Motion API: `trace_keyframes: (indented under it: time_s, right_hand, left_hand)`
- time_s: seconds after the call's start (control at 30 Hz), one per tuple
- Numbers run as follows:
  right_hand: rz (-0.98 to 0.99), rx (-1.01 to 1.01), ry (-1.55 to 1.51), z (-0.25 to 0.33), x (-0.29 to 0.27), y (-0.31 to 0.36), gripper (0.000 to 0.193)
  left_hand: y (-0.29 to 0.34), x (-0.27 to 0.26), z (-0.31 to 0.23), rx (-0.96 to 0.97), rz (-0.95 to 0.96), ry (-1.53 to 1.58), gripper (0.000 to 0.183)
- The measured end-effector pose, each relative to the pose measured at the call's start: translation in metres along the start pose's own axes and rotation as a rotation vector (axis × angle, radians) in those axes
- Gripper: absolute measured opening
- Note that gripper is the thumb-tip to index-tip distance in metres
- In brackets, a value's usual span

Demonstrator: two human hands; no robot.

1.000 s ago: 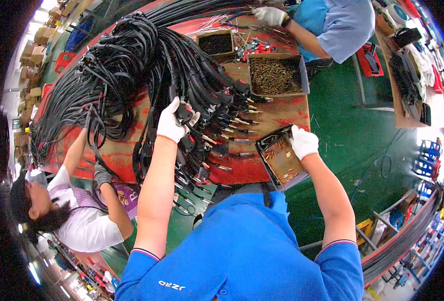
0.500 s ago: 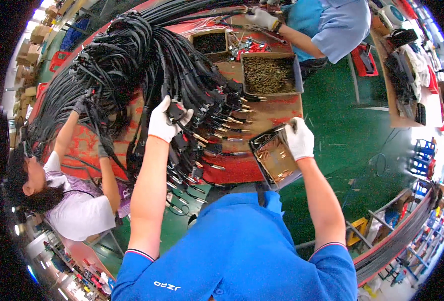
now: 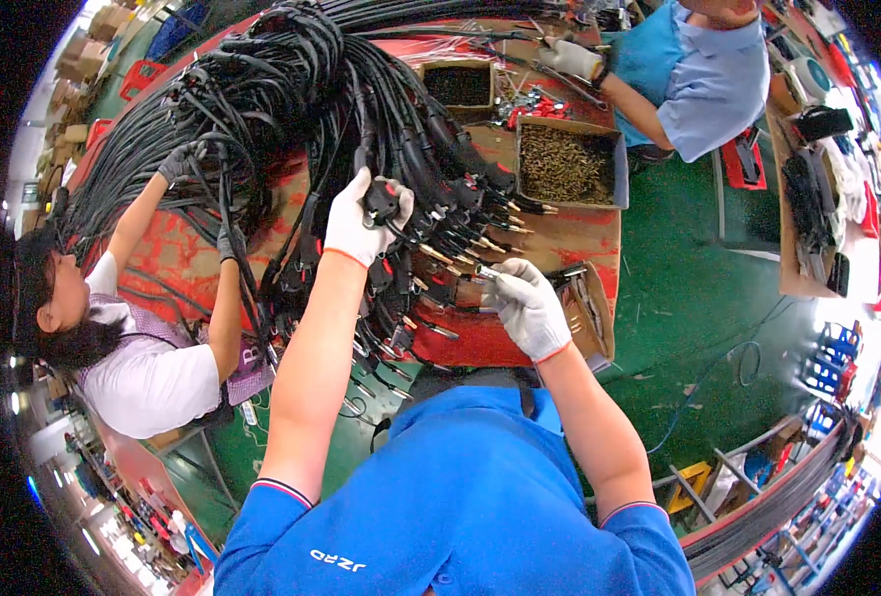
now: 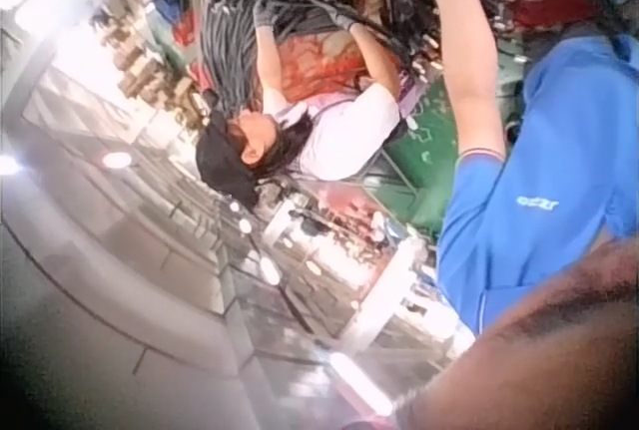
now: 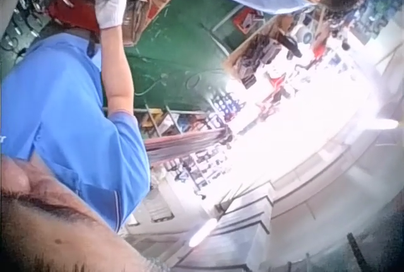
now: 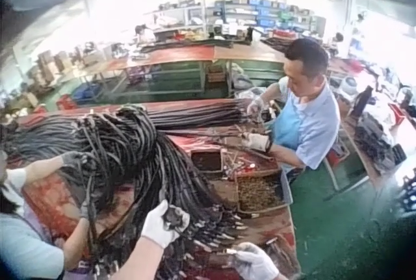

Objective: The person inserts metal terminal pins into plastic connector housings on large wire bundles by hand, working at a factory table.

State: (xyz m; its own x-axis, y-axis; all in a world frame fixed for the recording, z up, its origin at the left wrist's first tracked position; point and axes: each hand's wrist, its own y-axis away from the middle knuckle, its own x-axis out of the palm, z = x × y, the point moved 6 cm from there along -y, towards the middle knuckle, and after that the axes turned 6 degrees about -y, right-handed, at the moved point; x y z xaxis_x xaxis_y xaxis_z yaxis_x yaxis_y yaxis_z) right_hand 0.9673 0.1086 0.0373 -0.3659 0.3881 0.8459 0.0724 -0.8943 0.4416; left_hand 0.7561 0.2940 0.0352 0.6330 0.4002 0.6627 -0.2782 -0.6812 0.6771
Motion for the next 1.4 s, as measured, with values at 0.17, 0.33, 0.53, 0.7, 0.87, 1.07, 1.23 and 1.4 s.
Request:
trace_keyframes:
  time_s: [0.17, 0.33, 0.53, 0.7, 0.87, 1.07, 1.23, 1.4]
  right_hand:
    - [0.009, 0.043, 0.013, -0.016, 0.019, -0.01, 0.012]
    - [-0.009, 0.016, 0.048, -0.019, 0.027, -0.015, 0.012]
    - [-0.089, -0.051, 0.459, -0.019, 0.045, -0.014, 0.016]
    - [-0.074, -0.181, 0.723, -0.025, 0.056, -0.027, 0.023]
    - [-0.091, -0.041, 1.242, -0.026, 0.068, -0.028, 0.028]
    - [0.033, -0.363, 1.679, -0.03, 0.083, -0.029, 0.028]
    - [0.041, -0.324, 1.623, -0.041, 0.072, -0.034, 0.029]
    - [0.039, -0.251, 1.497, -0.046, 0.059, -0.04, 0.031]
  left_hand:
    - [0.001, 0.004, 0.0, 0.004, -0.034, 0.013, 0.028]
    - [-0.002, 0.003, 0.002, -0.01, -0.013, 0.007, 0.032]
    - [-0.003, -0.002, 0.005, 0.024, -0.011, -0.023, 0.03]
    - [0.002, 0.002, 0.005, 0.011, -0.039, -0.022, 0.027]
    - [0.002, 0.004, 0.005, 0.002, -0.015, -0.039, 0.023]
    - [-0.008, -0.008, 0.008, -0.021, -0.007, -0.104, 0.019]
    - [-0.015, -0.021, 0.005, 0.018, 0.039, -0.196, 0.016]
    - [-0.011, -0.021, 0.006, 0.046, 0.017, -0.228, 0.016]
